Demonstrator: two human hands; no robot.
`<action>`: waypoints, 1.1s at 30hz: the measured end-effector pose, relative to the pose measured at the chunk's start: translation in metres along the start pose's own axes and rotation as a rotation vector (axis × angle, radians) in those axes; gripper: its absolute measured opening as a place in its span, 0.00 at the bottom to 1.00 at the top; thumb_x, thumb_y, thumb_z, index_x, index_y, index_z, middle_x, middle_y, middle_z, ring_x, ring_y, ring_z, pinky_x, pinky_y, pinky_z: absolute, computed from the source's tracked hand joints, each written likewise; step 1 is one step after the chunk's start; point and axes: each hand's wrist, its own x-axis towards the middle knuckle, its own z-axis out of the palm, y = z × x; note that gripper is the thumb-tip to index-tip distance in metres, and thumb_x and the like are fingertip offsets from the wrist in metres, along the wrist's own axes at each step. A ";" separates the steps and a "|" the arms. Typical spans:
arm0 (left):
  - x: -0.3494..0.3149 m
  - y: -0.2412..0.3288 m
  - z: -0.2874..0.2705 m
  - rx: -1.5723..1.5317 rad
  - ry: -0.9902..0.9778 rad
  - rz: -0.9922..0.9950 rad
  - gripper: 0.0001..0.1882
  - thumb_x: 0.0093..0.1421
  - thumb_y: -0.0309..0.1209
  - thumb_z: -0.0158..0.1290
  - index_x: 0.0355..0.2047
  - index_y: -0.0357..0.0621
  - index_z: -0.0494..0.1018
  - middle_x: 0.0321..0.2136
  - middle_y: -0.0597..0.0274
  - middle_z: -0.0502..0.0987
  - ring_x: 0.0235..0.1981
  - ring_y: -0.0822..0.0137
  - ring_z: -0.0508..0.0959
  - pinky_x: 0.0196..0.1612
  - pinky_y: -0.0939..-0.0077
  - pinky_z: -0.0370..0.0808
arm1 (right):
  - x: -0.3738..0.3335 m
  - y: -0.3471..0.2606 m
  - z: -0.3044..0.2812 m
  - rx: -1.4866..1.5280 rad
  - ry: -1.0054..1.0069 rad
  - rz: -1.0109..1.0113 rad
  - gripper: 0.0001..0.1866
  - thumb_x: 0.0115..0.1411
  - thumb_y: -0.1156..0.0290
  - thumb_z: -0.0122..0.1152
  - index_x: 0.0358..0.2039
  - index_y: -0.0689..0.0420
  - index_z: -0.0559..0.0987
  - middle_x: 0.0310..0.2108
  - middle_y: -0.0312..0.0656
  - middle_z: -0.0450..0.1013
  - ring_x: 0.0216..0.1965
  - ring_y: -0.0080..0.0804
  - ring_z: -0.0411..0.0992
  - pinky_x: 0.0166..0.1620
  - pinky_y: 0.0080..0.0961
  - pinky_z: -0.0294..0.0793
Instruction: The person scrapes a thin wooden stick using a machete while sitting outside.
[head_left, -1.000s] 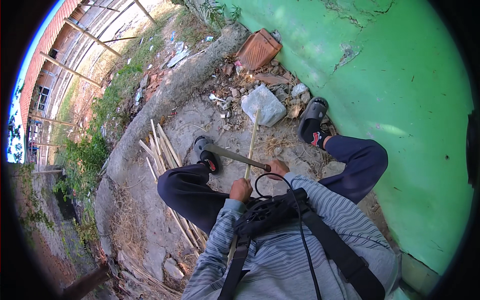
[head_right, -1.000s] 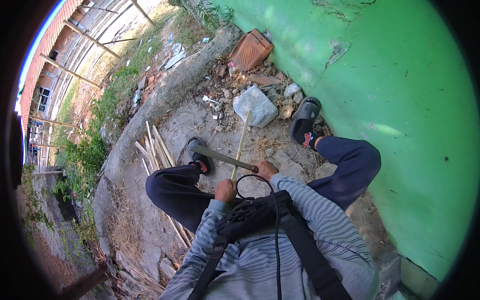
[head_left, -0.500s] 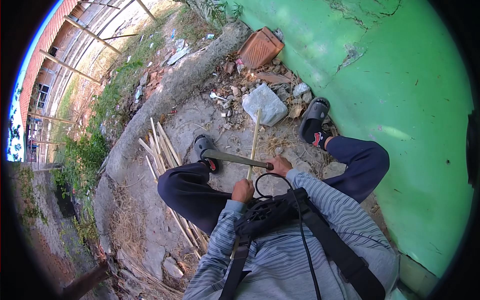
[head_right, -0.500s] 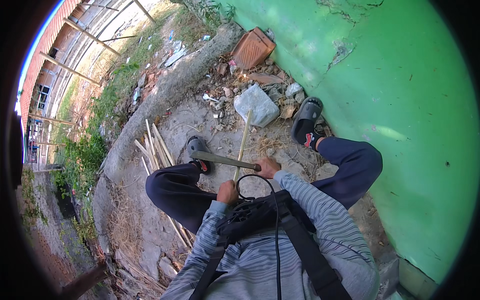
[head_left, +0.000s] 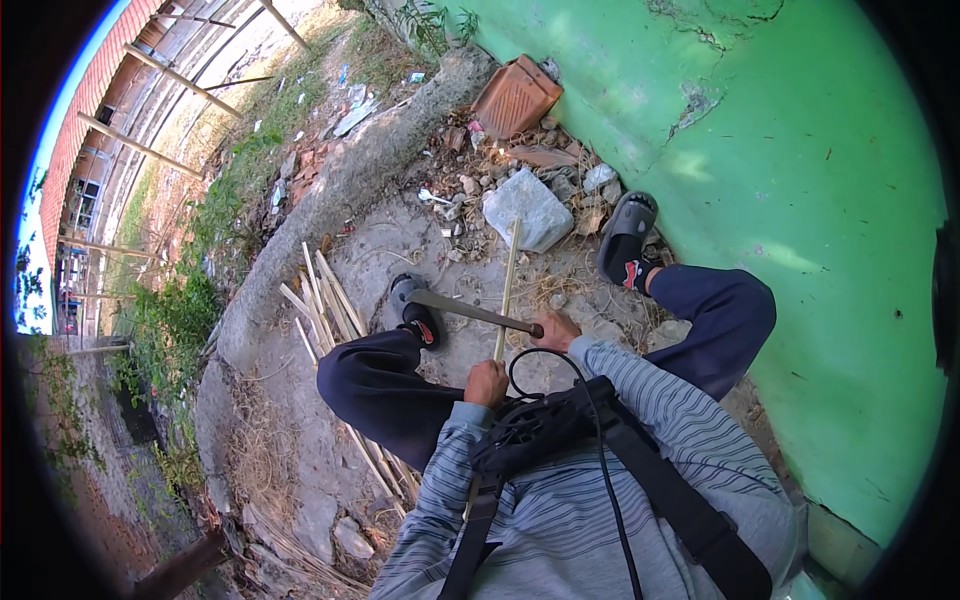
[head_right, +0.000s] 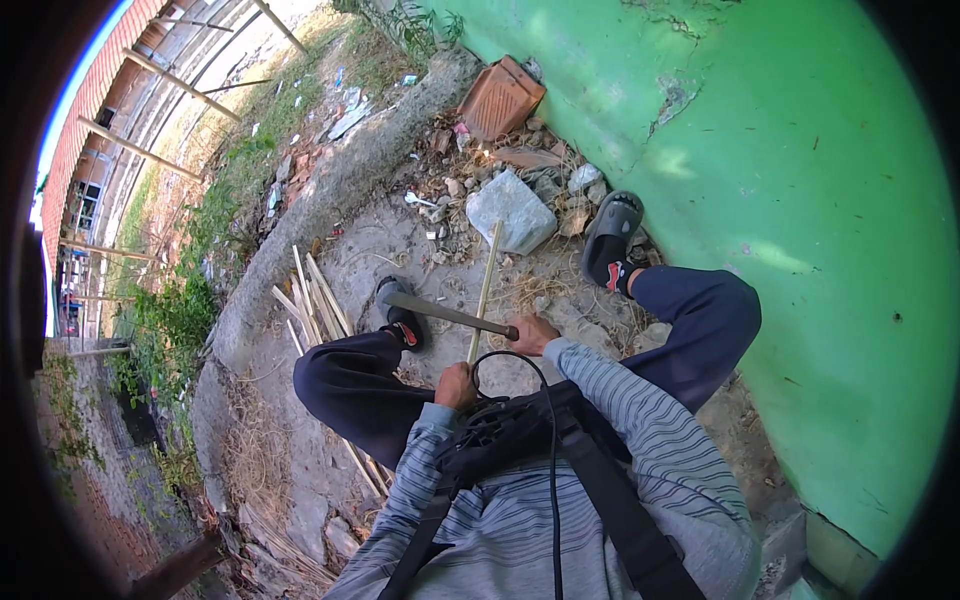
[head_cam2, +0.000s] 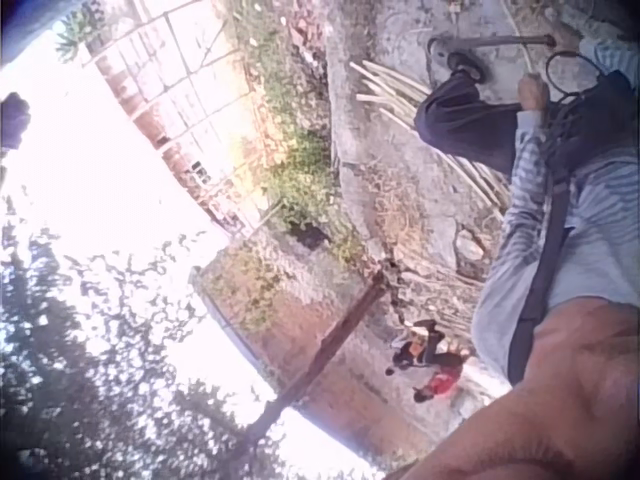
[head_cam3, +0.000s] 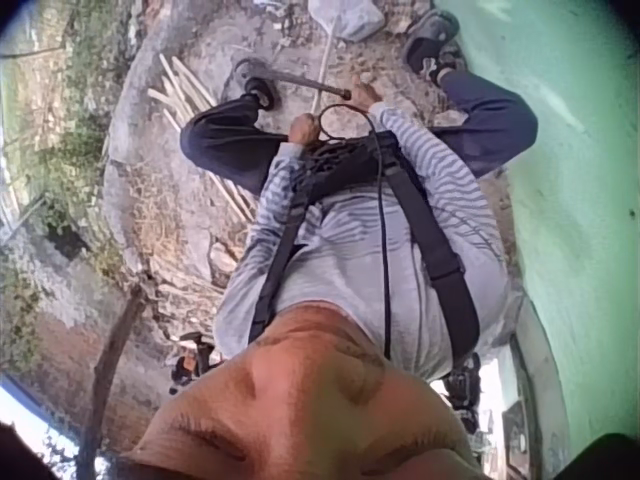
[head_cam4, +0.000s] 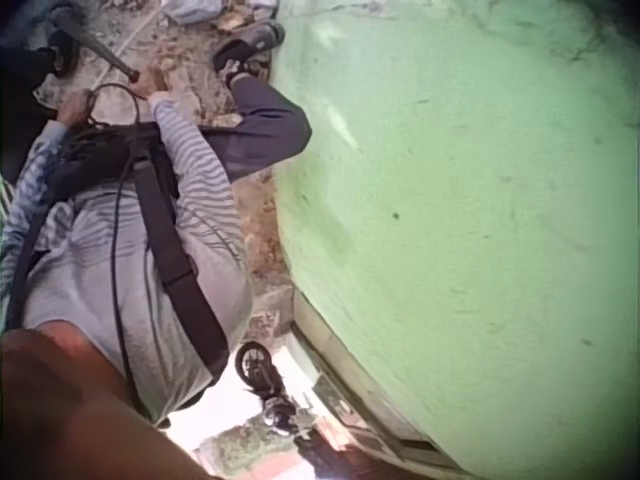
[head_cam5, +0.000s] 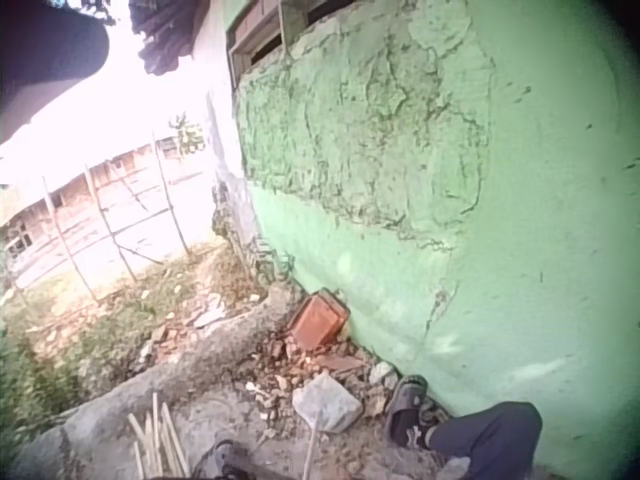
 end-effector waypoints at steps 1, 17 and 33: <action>0.000 -0.011 0.008 0.000 -0.004 -0.015 0.21 0.69 0.38 0.45 0.30 0.32 0.78 0.31 0.32 0.79 0.37 0.32 0.79 0.44 0.41 0.75 | 0.000 -0.007 -0.001 -0.049 -0.055 0.015 0.14 0.50 0.58 0.63 0.29 0.55 0.83 0.27 0.57 0.78 0.33 0.59 0.78 0.39 0.49 0.77; 0.005 -0.006 0.013 -0.069 -0.027 -0.156 0.24 0.66 0.45 0.49 0.31 0.31 0.77 0.29 0.30 0.79 0.37 0.30 0.79 0.46 0.40 0.74 | 0.001 -0.019 -0.004 -0.061 -0.001 -0.109 0.15 0.49 0.55 0.67 0.35 0.48 0.84 0.25 0.50 0.78 0.30 0.55 0.78 0.36 0.47 0.77; 0.045 -0.011 0.024 -1.291 -0.419 -0.510 0.19 0.73 0.45 0.41 0.26 0.52 0.64 0.16 0.72 0.57 0.11 0.75 0.55 0.14 0.76 0.51 | -0.006 -0.022 -0.010 0.025 0.003 0.132 0.21 0.53 0.48 0.69 0.33 0.54 0.81 0.25 0.51 0.77 0.32 0.53 0.78 0.38 0.46 0.75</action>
